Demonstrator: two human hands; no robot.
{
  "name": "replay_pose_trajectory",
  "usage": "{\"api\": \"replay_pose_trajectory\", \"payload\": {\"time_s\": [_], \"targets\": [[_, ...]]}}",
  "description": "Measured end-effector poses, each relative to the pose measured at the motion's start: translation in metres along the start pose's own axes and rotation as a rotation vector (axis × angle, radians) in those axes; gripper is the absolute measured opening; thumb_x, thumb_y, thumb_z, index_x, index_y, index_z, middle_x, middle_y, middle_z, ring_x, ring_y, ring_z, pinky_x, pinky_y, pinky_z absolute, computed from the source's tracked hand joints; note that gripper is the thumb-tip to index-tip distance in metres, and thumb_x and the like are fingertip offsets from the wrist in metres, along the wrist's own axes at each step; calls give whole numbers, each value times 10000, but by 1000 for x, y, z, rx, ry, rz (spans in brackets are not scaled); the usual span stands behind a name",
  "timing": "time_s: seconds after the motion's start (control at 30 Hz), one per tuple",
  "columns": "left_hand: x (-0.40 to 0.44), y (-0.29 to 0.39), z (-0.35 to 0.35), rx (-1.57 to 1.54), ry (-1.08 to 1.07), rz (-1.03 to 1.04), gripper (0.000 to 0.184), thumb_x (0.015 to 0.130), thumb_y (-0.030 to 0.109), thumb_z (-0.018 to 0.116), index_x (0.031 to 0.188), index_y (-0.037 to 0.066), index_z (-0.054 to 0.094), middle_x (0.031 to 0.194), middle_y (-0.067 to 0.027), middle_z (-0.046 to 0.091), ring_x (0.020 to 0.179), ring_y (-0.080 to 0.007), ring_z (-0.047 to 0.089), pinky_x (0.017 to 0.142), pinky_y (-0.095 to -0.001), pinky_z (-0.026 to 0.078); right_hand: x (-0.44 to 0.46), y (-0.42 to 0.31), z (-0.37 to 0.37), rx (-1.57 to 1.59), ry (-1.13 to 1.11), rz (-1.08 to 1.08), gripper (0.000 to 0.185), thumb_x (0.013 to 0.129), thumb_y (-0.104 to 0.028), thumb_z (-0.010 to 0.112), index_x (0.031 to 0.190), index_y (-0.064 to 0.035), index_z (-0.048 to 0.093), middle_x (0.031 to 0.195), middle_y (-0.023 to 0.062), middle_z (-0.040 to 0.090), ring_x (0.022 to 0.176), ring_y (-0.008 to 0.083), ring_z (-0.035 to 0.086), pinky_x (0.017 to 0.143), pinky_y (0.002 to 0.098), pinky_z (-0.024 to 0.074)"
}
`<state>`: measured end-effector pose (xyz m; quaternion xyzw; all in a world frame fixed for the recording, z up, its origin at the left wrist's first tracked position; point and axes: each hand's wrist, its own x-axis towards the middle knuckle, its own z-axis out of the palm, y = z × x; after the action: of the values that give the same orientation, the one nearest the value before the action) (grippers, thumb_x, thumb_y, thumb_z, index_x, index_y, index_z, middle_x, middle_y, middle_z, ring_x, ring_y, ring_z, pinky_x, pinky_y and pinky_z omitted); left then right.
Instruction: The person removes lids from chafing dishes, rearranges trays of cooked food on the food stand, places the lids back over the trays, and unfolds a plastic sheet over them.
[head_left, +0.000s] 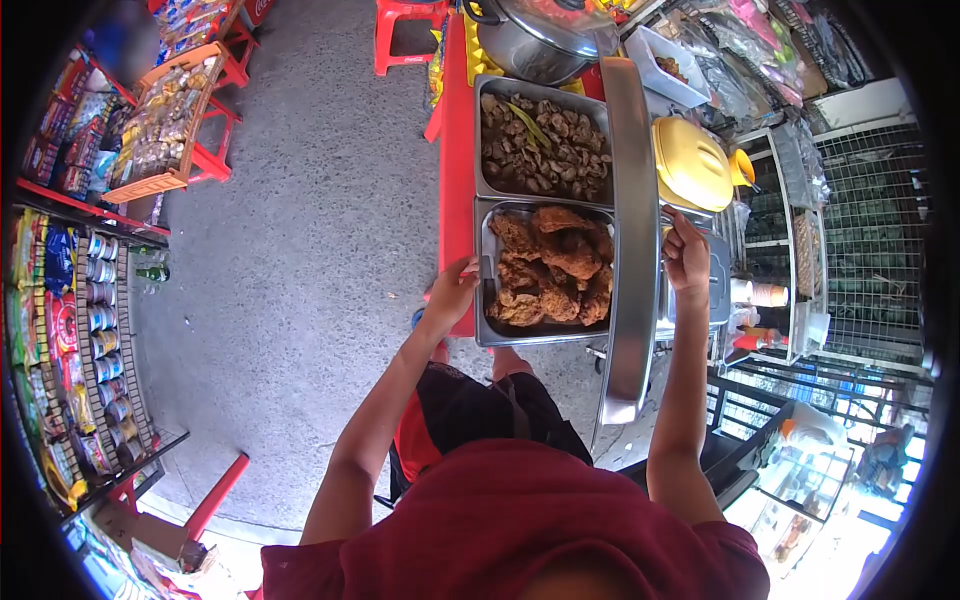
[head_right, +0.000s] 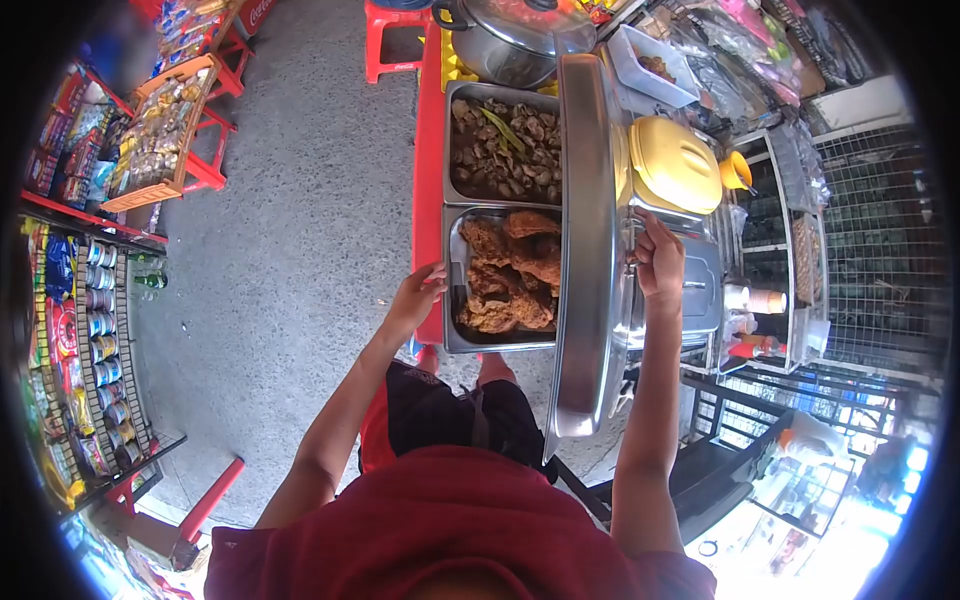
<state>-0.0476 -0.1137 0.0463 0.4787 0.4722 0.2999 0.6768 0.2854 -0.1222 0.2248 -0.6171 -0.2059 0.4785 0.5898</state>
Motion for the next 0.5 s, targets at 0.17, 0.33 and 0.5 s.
{"api": "replay_pose_trajectory", "payload": {"time_s": [0.17,0.33,0.5], "targets": [[-3,-2,-3,1,-19,13,388,843,61,488,1227,15,458,1093,-102,554,927,-151,554,775,-261,445,0,1,4,-19,6,-3,239,903,-196,479,1054,-31,561,545,-76,276,444,34,272,433,197,293],[-9,-3,-2,-6,17,10,362,844,58,484,1203,10,478,1044,-102,558,891,-146,557,742,-254,449,12,11,-5,-56,-80,-33,234,898,-208,488,1050,-49,569,549,-78,259,440,38,273,465,231,357],[-13,-11,-7,50,14,24,345,838,56,484,1179,6,493,972,-83,542,855,-141,555,712,-247,448,7,15,9,-36,-15,-69,241,888,-147,501,1039,29,565,577,-72,291,480,33,276,445,191,280]]}}
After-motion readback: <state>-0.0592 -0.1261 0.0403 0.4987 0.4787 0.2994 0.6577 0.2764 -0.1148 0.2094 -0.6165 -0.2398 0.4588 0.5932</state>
